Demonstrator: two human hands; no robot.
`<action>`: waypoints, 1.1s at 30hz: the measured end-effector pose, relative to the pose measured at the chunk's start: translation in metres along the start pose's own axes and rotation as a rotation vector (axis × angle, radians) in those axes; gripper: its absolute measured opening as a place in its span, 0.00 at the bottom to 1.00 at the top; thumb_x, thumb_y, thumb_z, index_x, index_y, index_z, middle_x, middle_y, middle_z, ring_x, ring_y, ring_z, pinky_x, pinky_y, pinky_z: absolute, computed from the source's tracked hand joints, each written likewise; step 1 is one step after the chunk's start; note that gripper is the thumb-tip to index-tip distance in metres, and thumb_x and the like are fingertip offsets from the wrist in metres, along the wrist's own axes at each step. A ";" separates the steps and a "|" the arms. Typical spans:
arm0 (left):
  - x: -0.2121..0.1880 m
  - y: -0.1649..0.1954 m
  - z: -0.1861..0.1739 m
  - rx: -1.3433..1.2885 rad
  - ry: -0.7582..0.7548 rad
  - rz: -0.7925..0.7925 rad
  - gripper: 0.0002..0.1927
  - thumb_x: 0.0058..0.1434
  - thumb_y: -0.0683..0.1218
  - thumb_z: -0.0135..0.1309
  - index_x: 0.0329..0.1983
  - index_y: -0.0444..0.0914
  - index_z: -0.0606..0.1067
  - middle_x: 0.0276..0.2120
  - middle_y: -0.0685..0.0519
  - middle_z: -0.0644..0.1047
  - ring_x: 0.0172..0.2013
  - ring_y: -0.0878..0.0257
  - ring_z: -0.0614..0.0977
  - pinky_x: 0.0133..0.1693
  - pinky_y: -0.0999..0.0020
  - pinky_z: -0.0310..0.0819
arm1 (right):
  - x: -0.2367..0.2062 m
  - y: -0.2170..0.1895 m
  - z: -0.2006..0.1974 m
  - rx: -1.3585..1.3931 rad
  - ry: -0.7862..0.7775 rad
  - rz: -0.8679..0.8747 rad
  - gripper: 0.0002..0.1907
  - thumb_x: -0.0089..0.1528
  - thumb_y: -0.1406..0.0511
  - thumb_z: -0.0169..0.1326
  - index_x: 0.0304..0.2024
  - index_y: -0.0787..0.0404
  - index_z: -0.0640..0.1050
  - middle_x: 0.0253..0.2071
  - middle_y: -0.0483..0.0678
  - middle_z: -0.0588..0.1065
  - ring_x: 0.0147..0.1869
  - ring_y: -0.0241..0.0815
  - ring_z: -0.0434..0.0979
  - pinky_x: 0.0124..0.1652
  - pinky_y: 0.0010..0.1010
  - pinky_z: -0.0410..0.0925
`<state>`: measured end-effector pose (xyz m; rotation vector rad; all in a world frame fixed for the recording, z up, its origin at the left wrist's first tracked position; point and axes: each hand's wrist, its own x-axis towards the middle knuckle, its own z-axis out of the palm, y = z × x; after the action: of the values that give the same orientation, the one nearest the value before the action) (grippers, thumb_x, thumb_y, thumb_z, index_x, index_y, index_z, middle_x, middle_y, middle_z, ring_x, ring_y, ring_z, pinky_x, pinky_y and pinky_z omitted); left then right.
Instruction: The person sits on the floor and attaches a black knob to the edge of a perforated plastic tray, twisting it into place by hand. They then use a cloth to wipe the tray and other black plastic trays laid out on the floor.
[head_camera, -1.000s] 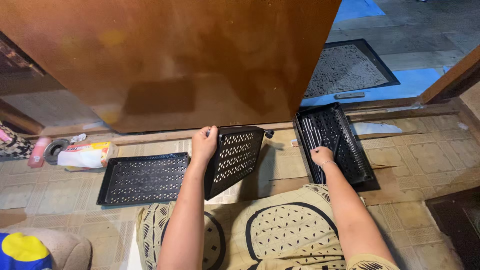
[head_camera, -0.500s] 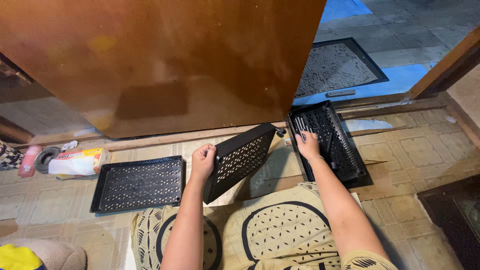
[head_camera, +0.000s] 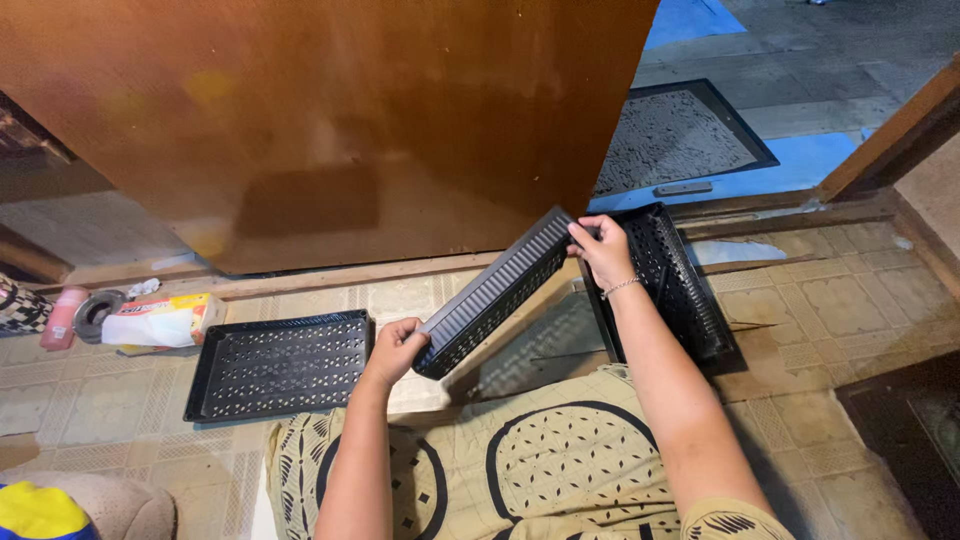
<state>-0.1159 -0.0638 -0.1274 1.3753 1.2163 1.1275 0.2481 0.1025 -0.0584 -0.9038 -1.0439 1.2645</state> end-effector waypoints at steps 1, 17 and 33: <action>-0.002 -0.001 0.002 0.033 -0.012 -0.038 0.09 0.60 0.42 0.54 0.24 0.35 0.73 0.20 0.61 0.71 0.23 0.74 0.68 0.26 0.74 0.61 | -0.001 -0.004 0.002 -0.005 -0.012 -0.018 0.12 0.61 0.71 0.63 0.44 0.64 0.74 0.38 0.47 0.77 0.35 0.35 0.78 0.35 0.28 0.73; 0.078 0.061 0.094 -0.077 0.332 0.238 0.15 0.69 0.51 0.58 0.36 0.33 0.75 0.28 0.54 0.77 0.30 0.71 0.73 0.33 0.72 0.69 | -0.072 -0.002 0.084 -0.491 -0.333 -0.729 0.15 0.55 0.74 0.68 0.38 0.63 0.75 0.44 0.49 0.73 0.49 0.41 0.75 0.50 0.31 0.70; 0.094 0.050 0.108 -0.112 0.615 0.145 0.19 0.61 0.50 0.64 0.21 0.36 0.72 0.20 0.59 0.75 0.24 0.75 0.70 0.26 0.73 0.67 | -0.117 -0.045 0.109 -1.324 -0.324 -0.796 0.20 0.59 0.58 0.62 0.42 0.63 0.68 0.37 0.54 0.70 0.38 0.56 0.77 0.33 0.44 0.72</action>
<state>0.0046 0.0186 -0.0867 1.0730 1.4609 1.7765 0.1571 -0.0213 0.0036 -1.0187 -2.2804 -0.1053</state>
